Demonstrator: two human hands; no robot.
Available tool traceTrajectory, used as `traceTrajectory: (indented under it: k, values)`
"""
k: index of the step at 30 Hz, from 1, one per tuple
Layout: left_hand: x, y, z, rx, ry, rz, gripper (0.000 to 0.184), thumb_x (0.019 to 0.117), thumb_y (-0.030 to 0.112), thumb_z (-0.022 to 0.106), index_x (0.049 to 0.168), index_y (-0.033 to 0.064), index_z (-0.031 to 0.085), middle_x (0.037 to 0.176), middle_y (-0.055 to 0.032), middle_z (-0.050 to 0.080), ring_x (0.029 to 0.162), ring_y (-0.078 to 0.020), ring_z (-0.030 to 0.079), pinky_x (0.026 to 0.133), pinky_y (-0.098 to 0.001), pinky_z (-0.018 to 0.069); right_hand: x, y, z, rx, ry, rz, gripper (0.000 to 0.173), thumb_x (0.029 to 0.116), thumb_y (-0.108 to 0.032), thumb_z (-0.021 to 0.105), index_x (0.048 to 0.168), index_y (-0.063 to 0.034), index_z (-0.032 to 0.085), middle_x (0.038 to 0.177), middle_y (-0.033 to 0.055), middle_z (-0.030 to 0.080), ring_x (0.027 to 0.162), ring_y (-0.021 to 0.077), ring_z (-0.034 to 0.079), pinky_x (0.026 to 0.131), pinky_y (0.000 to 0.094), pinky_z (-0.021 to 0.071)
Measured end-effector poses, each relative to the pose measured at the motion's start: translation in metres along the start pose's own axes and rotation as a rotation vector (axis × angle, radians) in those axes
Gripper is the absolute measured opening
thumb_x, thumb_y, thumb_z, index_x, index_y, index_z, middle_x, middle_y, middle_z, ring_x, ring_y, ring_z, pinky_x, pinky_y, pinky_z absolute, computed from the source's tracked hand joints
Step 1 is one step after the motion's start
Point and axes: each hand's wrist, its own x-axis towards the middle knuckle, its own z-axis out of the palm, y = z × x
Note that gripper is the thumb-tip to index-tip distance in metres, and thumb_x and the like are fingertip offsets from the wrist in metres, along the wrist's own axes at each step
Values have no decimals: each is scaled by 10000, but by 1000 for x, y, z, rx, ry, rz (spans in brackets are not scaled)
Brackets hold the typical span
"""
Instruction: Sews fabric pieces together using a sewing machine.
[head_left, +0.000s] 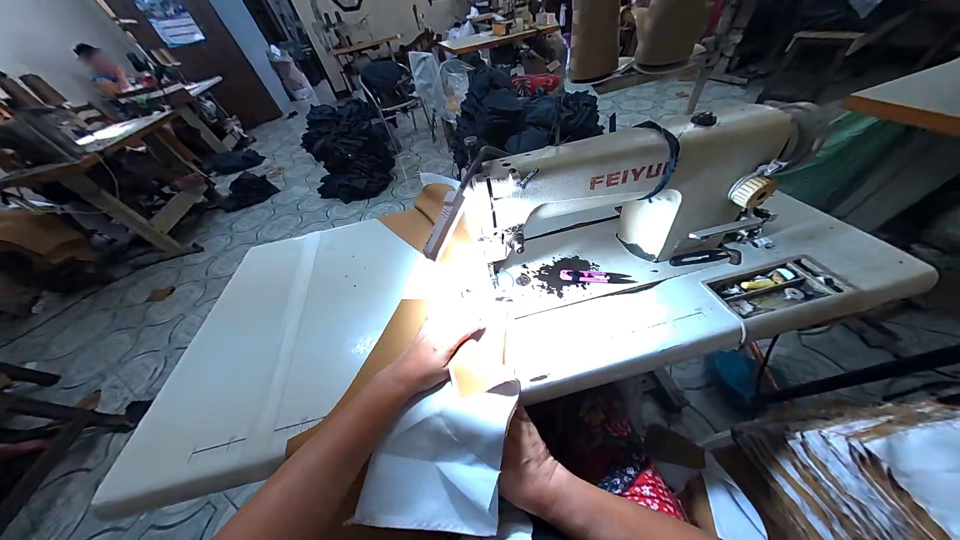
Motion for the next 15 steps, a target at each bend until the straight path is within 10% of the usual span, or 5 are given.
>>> traceTrajectory:
  k: [15]
  values:
    - [22,-6,4,-45,-66,6,476,1005,340,485,1408,137,638,1472,-83,595,1385,-286,527,1136,-612,339,0,10,4,-22,101,-113,243,817,-192,708,1001,-44,768,1012,143,769,1033,286,730,969,445,550]
